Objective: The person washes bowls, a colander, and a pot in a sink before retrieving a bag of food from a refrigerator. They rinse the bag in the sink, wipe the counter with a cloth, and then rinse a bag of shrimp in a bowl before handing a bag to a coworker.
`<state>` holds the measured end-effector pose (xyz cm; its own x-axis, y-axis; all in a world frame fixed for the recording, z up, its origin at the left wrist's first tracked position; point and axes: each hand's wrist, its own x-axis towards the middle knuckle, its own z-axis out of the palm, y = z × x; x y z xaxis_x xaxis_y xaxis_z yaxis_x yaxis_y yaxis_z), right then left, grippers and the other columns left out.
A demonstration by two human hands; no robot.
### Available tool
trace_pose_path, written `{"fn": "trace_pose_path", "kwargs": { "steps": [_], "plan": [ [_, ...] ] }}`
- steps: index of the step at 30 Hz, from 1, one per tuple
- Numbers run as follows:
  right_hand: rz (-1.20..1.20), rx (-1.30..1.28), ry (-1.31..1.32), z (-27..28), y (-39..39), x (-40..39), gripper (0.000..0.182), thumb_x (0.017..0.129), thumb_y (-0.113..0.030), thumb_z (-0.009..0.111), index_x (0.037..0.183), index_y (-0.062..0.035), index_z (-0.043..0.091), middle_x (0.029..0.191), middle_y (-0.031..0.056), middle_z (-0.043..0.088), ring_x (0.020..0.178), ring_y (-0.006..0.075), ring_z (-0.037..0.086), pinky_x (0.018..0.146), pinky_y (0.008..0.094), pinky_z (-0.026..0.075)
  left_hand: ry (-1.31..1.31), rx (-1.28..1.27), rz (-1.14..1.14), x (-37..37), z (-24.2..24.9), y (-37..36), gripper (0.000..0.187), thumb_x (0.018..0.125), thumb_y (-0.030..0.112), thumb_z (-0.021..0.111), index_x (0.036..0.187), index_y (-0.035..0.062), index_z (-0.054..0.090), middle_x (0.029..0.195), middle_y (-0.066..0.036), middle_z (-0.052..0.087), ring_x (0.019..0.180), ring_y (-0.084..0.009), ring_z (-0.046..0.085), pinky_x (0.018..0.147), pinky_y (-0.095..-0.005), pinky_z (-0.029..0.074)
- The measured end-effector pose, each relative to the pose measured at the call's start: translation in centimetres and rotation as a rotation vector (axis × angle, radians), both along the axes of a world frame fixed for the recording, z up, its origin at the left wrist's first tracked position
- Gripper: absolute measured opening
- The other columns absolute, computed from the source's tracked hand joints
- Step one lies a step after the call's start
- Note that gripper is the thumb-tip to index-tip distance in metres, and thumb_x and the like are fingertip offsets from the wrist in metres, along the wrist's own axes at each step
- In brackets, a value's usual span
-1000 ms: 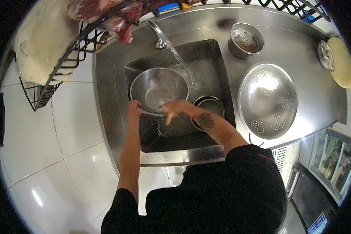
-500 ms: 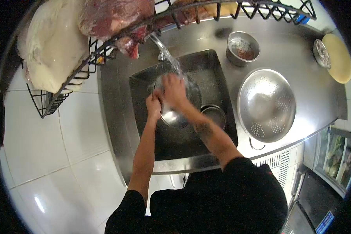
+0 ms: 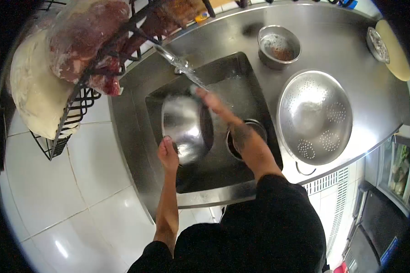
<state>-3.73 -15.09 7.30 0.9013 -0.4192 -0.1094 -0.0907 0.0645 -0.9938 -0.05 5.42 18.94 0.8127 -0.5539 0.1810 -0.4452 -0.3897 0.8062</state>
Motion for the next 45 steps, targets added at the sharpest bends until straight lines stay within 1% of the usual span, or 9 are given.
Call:
{"fn": "trace_pose_path", "kwargs": {
  "steps": [3,6,10,18,28,34,36,39,45],
  "plan": [
    [-0.323,1.252,0.058,-3.2,2.0,-1.3,0.052,0.097,-0.041,0.033,0.13,-0.0032,0.046,0.134,0.0143,0.046,0.121,0.033,0.044,0.105,0.0435,0.031,0.106,-0.267,0.141,0.9,0.7,-1.1,0.037,0.098,0.029,0.043,0.068,0.0079,0.039,0.062,0.005,0.037,0.058,-0.0071,0.035,0.049,-0.0244,0.031],
    [-0.601,1.23,-0.137,-3.9,11.8,-1.4,0.056,0.095,-0.047,0.034,0.132,-0.006,0.046,0.143,0.0116,0.035,0.133,0.0304,0.03,0.108,0.0438,0.022,0.155,-0.431,0.404,1.7,-1.6,-3.7,0.037,0.099,0.027,0.042,0.068,0.007,0.04,0.067,0.006,0.04,0.061,-0.0076,0.036,0.05,-0.0258,0.031],
    [-0.38,-0.853,0.119,8.6,12.7,-3.0,0.04,0.093,-0.031,0.039,0.129,-0.0157,0.049,0.143,0.0094,0.035,0.134,0.0262,0.027,0.108,0.0435,0.021,0.111,0.017,0.27,2.4,-1.8,-3.1,0.037,0.099,0.025,0.041,0.076,-0.0025,0.05,0.066,-0.005,0.049,0.064,-0.0124,0.039,0.057,-0.0307,0.036],
    [-0.423,0.547,-0.126,-0.6,6.0,1.8,0.049,0.097,-0.037,0.04,0.132,-0.0028,0.042,0.127,0.0125,0.051,0.114,0.0175,0.047,0.098,0.0302,0.034,-0.096,-0.137,0.16,3.1,-0.2,-3.4,0.041,0.098,0.025,0.043,0.065,0.0004,0.04,0.056,0.002,0.035,0.055,-0.0078,0.032,0.046,-0.0292,0.029],
    [-1.009,-0.756,-0.116,16.1,-10.3,-10.4,0.03,0.082,-0.01,0.055,0.11,0.0,0.06,0.076,0.0226,0.06,0.064,0.0289,0.061,0.058,0.0409,0.046,0.388,0.382,-0.115,2.3,-5.8,-18.2,0.034,0.087,0.022,0.05,0.096,-0.0095,0.059,0.089,-0.024,0.063,0.078,-0.0284,0.064,0.063,-0.0424,0.047],
    [-0.707,-1.237,0.476,15.7,-22.0,-12.1,0.054,0.083,-0.04,0.06,0.12,-0.0013,0.054,0.11,0.0229,0.06,0.104,0.0373,0.057,0.087,0.0418,0.045,0.984,0.19,-0.167,4.5,-13.5,-27.5,0.028,0.082,0.012,0.053,0.101,-0.0077,0.055,0.09,-0.019,0.062,0.077,-0.0305,0.064,0.058,-0.0452,0.051],
    [-0.461,-0.609,0.145,19.3,-14.3,-13.2,0.06,0.081,-0.043,0.063,0.12,0.0021,0.053,0.115,0.026,0.056,0.11,0.0392,0.053,0.093,0.0442,0.041,1.107,0.123,-0.099,3.6,-9.2,-27.1,0.026,0.084,0.01,0.05,0.103,-0.0061,0.053,0.094,-0.018,0.061,0.08,-0.0304,0.064,0.062,-0.0456,0.053],
    [-0.201,-0.727,0.412,12.1,-5.1,-11.8,0.098,0.069,-0.04,0.075,0.145,-0.0132,0.019,0.145,0.0258,0.022,0.129,0.0497,0.026,0.099,0.0478,0.038,1.262,-0.052,0.037,4.3,-7.4,-26.3,0.023,0.087,0.007,0.046,0.107,-0.0042,0.051,0.102,-0.018,0.058,0.086,-0.0313,0.063,0.071,-0.0488,0.054],
    [-0.319,-0.901,0.285,4.3,-6.0,-5.6,0.045,0.075,-0.001,0.056,0.119,-0.0115,0.055,0.126,0.0155,0.051,0.102,0.0373,0.057,0.083,0.0447,0.049,1.395,-0.281,0.114,6.0,-3.1,-18.1,0.027,0.09,0.011,0.047,0.114,-0.0017,0.046,0.104,-0.017,0.056,0.095,-0.0339,0.059,0.084,-0.0505,0.051]
  ]
}}
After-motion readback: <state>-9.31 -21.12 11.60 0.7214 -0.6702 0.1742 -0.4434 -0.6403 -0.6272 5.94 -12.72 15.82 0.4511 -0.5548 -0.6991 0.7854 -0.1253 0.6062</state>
